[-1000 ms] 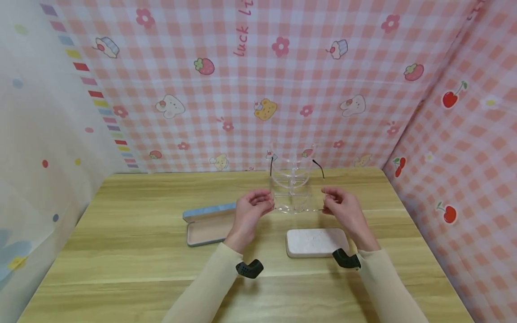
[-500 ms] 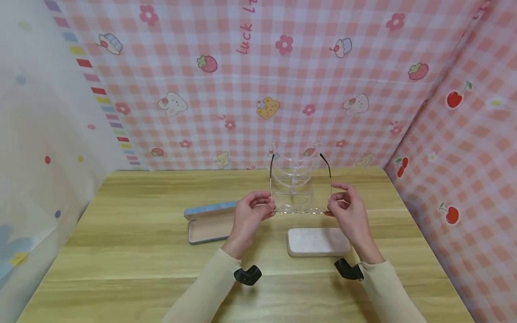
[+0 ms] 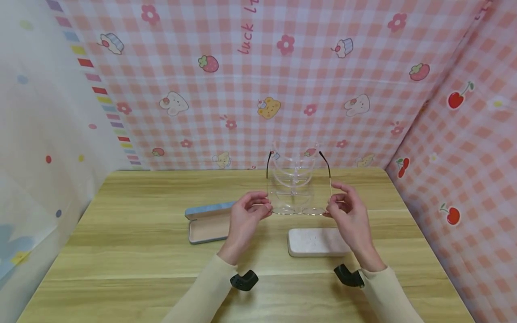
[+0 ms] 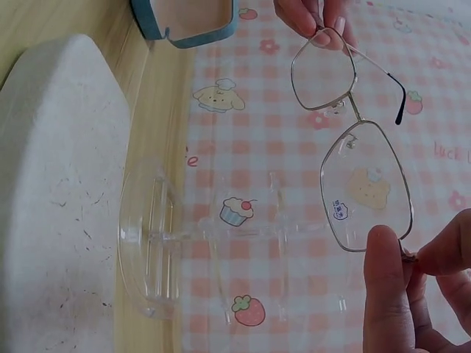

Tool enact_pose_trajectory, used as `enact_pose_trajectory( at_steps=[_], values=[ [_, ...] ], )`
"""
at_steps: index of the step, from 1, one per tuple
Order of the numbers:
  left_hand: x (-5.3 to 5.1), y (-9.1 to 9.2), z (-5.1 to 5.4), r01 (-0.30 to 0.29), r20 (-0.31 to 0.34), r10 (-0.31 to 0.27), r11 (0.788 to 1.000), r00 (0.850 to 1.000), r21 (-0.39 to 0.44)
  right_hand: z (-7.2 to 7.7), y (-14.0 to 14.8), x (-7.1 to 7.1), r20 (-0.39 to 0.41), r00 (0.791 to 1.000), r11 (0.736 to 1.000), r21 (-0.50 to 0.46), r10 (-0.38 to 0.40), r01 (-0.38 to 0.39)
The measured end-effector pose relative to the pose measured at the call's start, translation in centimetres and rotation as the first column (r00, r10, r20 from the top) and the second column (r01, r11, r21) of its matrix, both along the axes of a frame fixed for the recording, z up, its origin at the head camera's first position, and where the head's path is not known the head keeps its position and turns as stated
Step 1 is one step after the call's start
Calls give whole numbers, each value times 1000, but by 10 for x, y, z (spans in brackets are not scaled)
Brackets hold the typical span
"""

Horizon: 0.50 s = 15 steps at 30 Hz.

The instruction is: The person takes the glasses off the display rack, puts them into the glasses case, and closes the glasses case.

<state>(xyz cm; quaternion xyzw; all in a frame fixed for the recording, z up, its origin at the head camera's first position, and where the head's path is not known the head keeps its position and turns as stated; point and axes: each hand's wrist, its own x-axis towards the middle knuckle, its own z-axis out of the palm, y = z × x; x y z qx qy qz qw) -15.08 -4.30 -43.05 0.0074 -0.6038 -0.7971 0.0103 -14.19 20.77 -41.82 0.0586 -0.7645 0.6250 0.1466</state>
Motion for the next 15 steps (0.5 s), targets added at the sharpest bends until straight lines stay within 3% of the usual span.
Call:
enact_pose_trajectory(
  at_steps=[15],
  values=[
    [9,-10,9,-29,-42,28,999,999,-33,6,-8,9,-72,997,998,54,35,-31]
  ],
)
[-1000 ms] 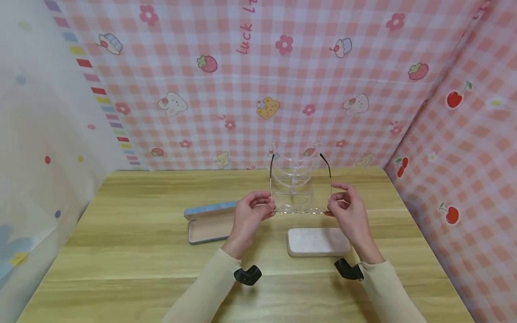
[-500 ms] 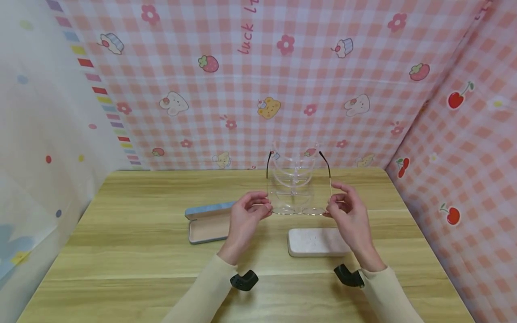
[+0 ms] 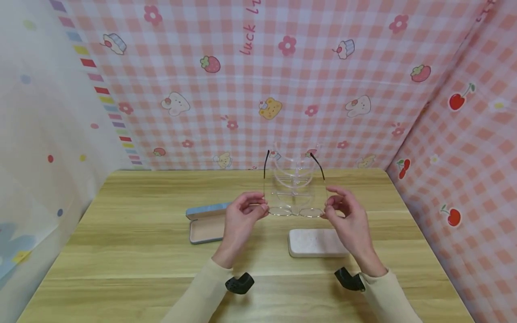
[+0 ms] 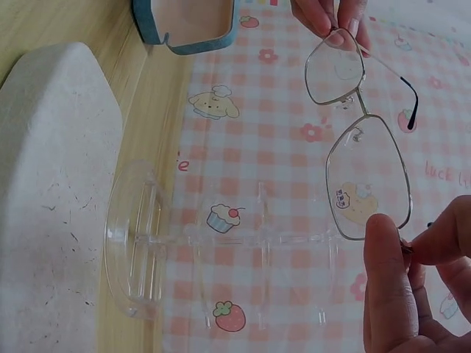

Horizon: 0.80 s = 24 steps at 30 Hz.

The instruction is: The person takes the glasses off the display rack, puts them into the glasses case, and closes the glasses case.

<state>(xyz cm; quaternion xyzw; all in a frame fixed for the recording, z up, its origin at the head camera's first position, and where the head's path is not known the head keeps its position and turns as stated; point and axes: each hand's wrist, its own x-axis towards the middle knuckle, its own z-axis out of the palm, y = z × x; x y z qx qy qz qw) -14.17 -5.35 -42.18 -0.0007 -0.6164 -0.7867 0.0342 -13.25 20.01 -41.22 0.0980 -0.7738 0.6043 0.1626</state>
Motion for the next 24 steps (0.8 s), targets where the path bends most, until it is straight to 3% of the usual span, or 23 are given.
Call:
enact_pose_trajectory(
  at_steps=[7,16,24],
  values=[
    [1,-5,0,-5,-24,5,1000,1000,4,2,-4,0,-29,999,999,32,39,-38],
    [1,-11,0,-11,-30,11,1000,999,-9,1,-6,-1,-7,996,993,73,89,-88],
    [4,-14,1,-24,-47,23,999,999,-32,0,-8,-1,-25,998,986,155,63,-58]
  ],
)
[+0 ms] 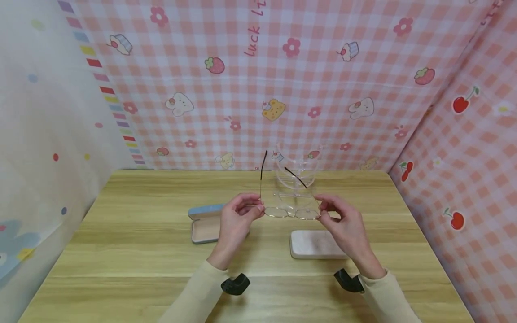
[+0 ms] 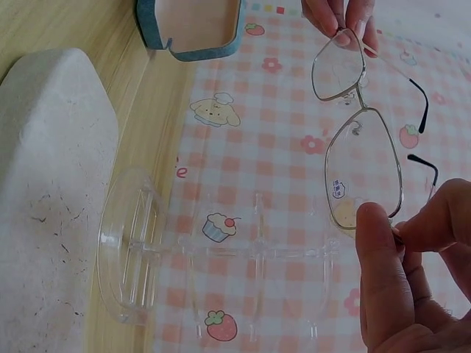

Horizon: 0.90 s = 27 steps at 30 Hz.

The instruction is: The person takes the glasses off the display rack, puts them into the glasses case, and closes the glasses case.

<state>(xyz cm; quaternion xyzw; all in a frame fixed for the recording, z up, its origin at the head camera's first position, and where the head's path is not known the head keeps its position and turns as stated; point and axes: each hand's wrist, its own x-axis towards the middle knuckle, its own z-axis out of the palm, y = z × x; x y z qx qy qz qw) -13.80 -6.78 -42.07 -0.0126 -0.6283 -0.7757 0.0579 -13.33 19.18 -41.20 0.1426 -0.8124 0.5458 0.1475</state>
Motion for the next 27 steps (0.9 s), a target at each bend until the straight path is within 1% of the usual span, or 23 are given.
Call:
enact_pose_trajectory(
  at_steps=[6,14,20,23,27],
  values=[
    [1,-2,1,1,4,-1,1000,1000,3,0,-1,2,-11,1000,999,41,-17,17],
    [2,-3,2,-2,2,2,1000,1000,-13,1,-1,3,-5,1000,999,43,-2,2],
    [2,-4,3,-11,3,11,1000,1000,-22,0,-1,2,-11,1000,998,68,9,-9],
    [3,-4,3,-10,9,10,1000,1000,-19,-1,-1,2,-14,1000,997,76,14,-13],
    [3,-4,1,-9,-2,9,1000,1000,-18,-3,-1,1,-9,1000,996,84,16,-15]
  ],
)
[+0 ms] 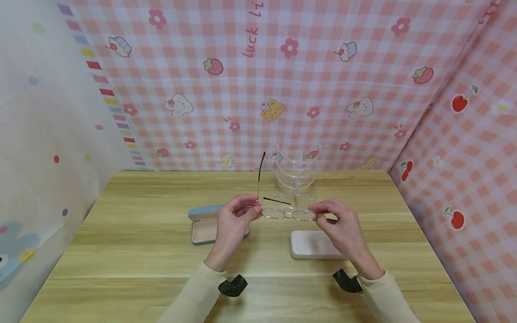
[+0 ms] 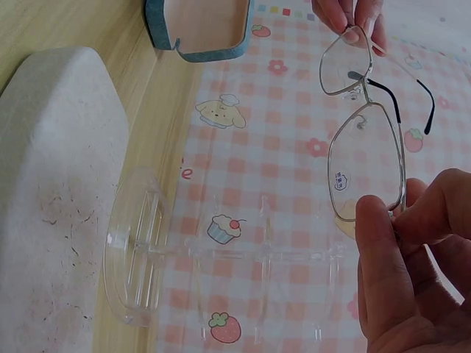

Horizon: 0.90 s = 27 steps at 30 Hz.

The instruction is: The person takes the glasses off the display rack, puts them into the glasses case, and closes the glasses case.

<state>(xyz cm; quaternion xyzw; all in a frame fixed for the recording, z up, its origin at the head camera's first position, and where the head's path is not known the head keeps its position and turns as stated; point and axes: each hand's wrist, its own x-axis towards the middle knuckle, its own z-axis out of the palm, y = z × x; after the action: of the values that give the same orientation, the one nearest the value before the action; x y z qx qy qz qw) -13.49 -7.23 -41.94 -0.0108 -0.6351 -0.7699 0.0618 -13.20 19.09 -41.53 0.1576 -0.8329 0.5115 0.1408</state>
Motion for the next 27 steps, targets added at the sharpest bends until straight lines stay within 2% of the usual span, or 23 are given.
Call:
enact_pose_trajectory(
  at_steps=[15,27],
  values=[
    [0,-5,0,1,-1,-1,1000,1000,-7,1,-3,-1,25,999,999,25,22,-23],
    [1,-9,0,-5,-19,4,998,1000,-60,1,-7,-2,40,999,999,34,28,-29]
  ],
)
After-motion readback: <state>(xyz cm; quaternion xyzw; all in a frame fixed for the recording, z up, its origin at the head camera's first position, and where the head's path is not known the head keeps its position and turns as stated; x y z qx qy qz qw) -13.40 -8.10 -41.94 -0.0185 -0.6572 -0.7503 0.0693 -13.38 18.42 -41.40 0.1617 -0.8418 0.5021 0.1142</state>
